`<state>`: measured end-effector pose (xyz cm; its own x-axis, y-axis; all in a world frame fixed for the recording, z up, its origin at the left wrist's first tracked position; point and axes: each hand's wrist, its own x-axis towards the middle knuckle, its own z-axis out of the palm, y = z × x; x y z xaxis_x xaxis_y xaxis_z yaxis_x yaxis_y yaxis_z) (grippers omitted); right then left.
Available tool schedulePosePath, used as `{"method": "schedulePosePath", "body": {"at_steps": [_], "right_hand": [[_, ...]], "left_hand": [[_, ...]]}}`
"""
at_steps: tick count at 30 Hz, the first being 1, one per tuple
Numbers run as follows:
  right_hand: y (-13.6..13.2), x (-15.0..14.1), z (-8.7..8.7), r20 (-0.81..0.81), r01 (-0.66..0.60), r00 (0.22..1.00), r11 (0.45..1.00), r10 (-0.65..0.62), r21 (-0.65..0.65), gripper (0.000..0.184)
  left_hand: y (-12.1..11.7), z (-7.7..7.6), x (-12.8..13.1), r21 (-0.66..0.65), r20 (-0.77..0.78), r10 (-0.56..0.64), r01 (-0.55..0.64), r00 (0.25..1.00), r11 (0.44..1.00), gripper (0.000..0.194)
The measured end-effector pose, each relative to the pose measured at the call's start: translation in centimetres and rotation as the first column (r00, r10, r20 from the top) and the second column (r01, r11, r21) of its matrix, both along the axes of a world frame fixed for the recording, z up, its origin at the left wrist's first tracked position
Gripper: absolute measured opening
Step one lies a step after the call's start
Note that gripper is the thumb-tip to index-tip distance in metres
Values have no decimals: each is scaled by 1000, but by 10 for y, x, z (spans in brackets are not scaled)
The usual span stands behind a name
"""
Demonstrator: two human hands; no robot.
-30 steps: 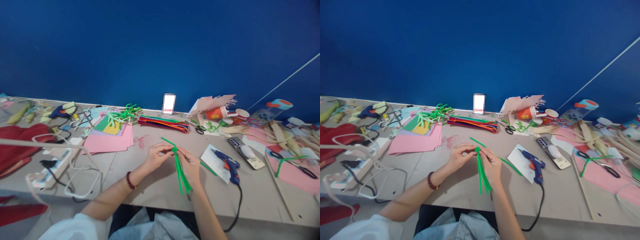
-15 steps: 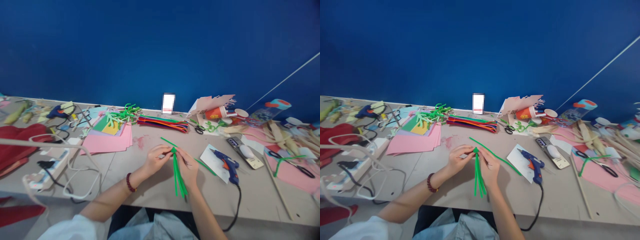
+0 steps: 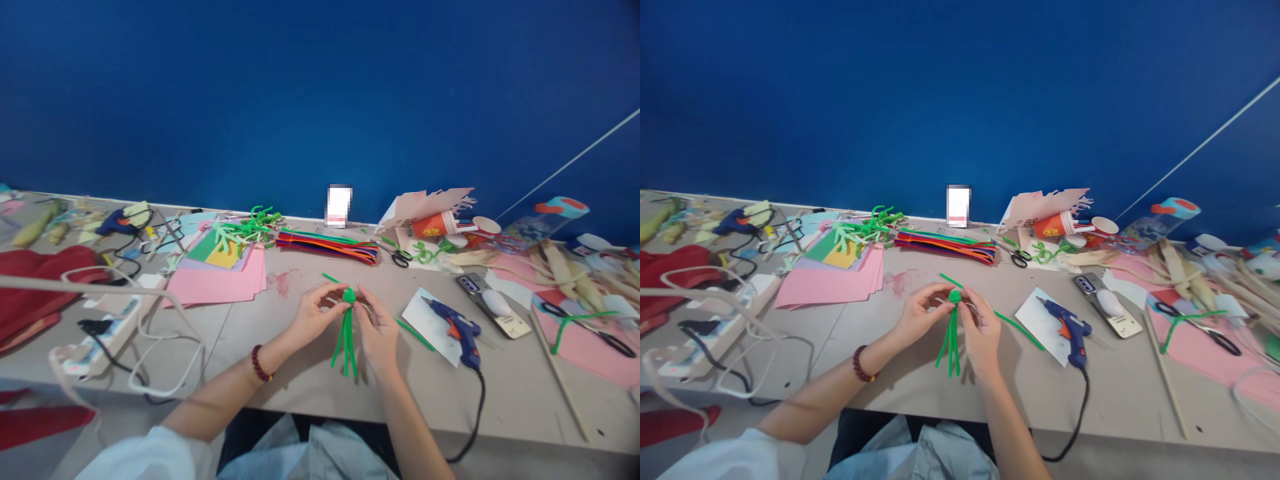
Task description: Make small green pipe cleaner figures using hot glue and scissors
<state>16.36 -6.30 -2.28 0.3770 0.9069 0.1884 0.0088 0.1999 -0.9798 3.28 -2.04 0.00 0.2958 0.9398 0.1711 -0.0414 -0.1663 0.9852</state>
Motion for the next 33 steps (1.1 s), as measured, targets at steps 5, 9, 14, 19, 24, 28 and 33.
{"method": "schedulePosePath", "body": {"at_steps": [5,9,14,19,24,28,33], "right_hand": [[1,-1,3,28,-86,996,996,85,34,30],[2,0,2,15,-116,993,992,115,47,27],[4,0,-1,-55,-84,995,995,86,48,24],[3,-1,1,-112,-79,990,997,82,25,22],[2,0,6,50,-29,998,996,25,81,17],[3,6,2,273,14,961,992,-49,127,20],[3,11,0,382,51,917,984,-113,169,20]], "left_hand": [[4,-6,5,-229,227,-7,60,974,972,30],[7,-2,4,-309,353,-12,129,935,942,31],[5,-1,5,-403,439,-40,237,898,884,31],[6,-5,6,-426,511,-77,330,856,842,32],[10,-11,6,-414,431,-32,229,902,881,28],[9,-7,6,-451,405,12,189,914,872,34],[6,-5,5,-497,375,9,193,927,846,33]]}}
